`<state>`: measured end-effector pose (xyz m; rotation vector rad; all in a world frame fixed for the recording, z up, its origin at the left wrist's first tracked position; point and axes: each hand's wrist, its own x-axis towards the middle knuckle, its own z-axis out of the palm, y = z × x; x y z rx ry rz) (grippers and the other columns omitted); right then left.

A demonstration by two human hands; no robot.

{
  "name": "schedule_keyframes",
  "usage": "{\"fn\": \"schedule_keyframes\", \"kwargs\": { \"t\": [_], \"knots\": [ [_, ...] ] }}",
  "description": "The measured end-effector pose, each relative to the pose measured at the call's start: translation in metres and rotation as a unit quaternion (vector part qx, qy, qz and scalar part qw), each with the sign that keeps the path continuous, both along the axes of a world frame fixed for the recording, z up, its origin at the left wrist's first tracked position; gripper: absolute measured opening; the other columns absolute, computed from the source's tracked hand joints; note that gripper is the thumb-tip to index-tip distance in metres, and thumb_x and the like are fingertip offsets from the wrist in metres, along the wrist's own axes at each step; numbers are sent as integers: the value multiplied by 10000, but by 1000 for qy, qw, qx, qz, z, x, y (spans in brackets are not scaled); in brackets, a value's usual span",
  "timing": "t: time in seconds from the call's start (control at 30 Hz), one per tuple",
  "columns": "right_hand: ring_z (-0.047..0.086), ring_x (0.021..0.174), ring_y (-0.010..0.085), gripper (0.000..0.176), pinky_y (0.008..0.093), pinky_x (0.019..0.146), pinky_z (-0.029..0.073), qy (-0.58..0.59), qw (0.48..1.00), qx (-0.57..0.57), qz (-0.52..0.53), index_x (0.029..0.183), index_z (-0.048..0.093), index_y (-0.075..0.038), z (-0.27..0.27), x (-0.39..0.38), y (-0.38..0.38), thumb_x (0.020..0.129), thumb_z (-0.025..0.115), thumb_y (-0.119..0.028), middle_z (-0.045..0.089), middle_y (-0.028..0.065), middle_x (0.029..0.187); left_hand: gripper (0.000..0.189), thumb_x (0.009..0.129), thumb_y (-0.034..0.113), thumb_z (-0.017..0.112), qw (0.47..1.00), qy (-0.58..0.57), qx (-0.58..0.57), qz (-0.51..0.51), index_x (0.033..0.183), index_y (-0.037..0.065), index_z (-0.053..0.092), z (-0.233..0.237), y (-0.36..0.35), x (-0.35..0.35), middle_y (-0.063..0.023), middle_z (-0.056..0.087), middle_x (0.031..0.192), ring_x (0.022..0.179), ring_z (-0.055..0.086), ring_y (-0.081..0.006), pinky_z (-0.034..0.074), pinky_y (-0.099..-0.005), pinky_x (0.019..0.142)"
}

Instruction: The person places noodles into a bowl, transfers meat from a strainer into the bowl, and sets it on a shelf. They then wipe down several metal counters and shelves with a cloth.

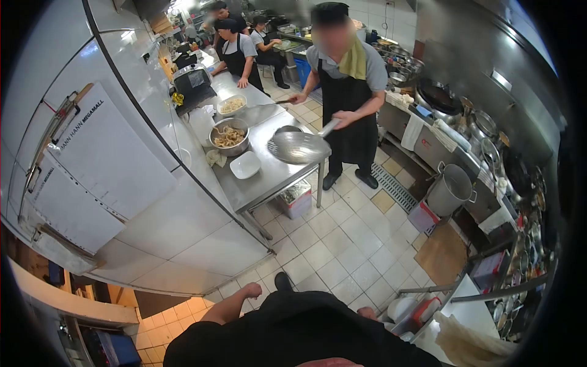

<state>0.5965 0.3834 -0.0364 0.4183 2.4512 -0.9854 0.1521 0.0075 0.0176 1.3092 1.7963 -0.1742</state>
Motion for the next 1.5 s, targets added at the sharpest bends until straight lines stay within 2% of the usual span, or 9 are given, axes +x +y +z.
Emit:
{"fn": "schedule_keyframes", "kwargs": {
  "t": [0.07,0.17,0.27,0.47,0.57,0.7,0.9,1.23,1.5],
  "knots": [
    [570,651,271,267,366,557,443,86,981,72,157,615,519,-56,-11,20,-2,627,640,-294,571,100,629,109,610,115,556,998,8,-42,-50,665,45,621,-1,-5,3,-114,619,647,604,611,-251,482,-384,550],
    [580,697,296,288,379,589,449,2,1000,27,11,675,567,-66,4,27,-11,681,564,-354,589,126,678,110,628,117,544,977,-63,-116,170,652,40,620,1,-1,5,-117,610,614,603,613,-250,487,-375,561],
    [584,763,315,362,379,649,461,-38,999,20,12,760,614,-72,-82,51,-7,699,497,-410,605,146,750,159,678,142,508,997,10,-72,9,708,31,617,2,17,2,-133,615,707,695,609,-269,484,-372,644],
    [592,675,301,302,401,580,453,-57,997,49,-14,749,604,-53,-45,33,17,715,518,-341,592,163,695,331,797,304,468,869,57,213,443,973,25,487,60,99,-17,-183,573,882,852,554,-333,433,-396,755],
    [591,594,228,237,360,500,442,-99,980,-76,-158,780,576,-17,-13,-10,38,743,522,-244,602,101,692,286,831,299,465,740,104,329,577,922,30,504,133,161,-72,-166,591,832,779,572,-318,438,-382,699],
    [573,565,173,201,291,457,435,-68,941,-180,-279,881,554,-7,26,-111,84,756,503,-157,598,69,736,334,818,305,495,504,44,416,755,921,-13,501,94,211,-230,-192,574,885,846,551,-333,415,-400,747],
    [574,651,179,260,265,546,461,-30,877,-214,-428,959,532,11,123,-323,121,772,522,-169,594,95,781,434,816,289,497,235,391,440,773,1093,-31,399,167,258,-411,-224,459,1060,961,460,-381,403,-457,791],
    [591,732,186,380,293,660,463,74,975,-183,-100,1086,469,-34,214,-630,122,771,565,-223,591,137,870,318,792,164,460,547,315,211,747,1069,12,427,276,242,-535,-213,567,958,894,552,-363,449,-430,756],
    [574,805,297,577,359,751,437,115,986,-106,62,1201,324,35,245,-791,78,742,543,-238,579,193,905,314,691,129,595,512,270,213,787,952,-19,503,229,228,-577,-215,586,919,839,580,-354,474,-421,722]
  ]
}}
